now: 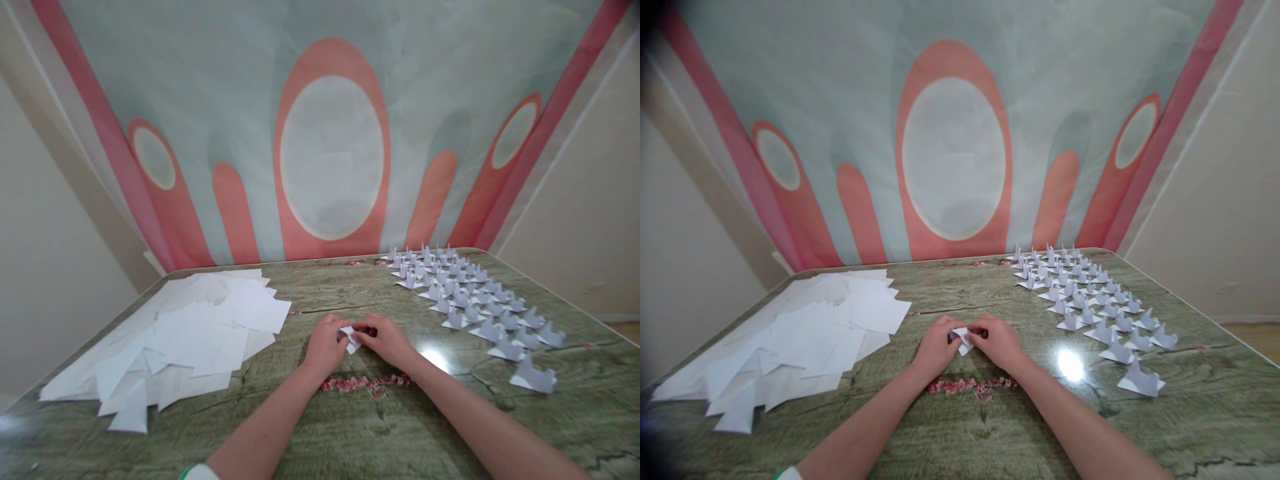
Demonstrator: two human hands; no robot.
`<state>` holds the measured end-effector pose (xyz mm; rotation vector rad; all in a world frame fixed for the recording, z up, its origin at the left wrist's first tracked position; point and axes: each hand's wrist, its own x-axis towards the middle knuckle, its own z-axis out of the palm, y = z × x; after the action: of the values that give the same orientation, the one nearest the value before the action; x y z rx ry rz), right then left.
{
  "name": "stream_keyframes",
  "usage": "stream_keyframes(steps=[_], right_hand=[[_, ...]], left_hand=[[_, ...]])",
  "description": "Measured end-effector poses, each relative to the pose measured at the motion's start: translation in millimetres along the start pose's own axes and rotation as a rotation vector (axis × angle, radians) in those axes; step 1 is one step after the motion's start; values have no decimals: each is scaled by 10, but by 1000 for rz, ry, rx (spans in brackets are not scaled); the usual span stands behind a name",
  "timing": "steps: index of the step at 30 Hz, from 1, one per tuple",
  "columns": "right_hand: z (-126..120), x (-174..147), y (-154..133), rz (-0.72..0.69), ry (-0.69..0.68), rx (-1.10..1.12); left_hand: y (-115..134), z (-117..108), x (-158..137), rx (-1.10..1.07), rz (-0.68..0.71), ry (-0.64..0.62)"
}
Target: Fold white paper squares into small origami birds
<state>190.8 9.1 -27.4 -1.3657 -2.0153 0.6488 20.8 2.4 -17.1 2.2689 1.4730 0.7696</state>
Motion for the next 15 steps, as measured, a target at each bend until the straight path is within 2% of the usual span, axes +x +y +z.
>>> stream_keyframes(steps=[15], right_hand=[[5,-1,-3,-2,14,-15]], left_hand=[[1,-104,6,-55,64,-78]])
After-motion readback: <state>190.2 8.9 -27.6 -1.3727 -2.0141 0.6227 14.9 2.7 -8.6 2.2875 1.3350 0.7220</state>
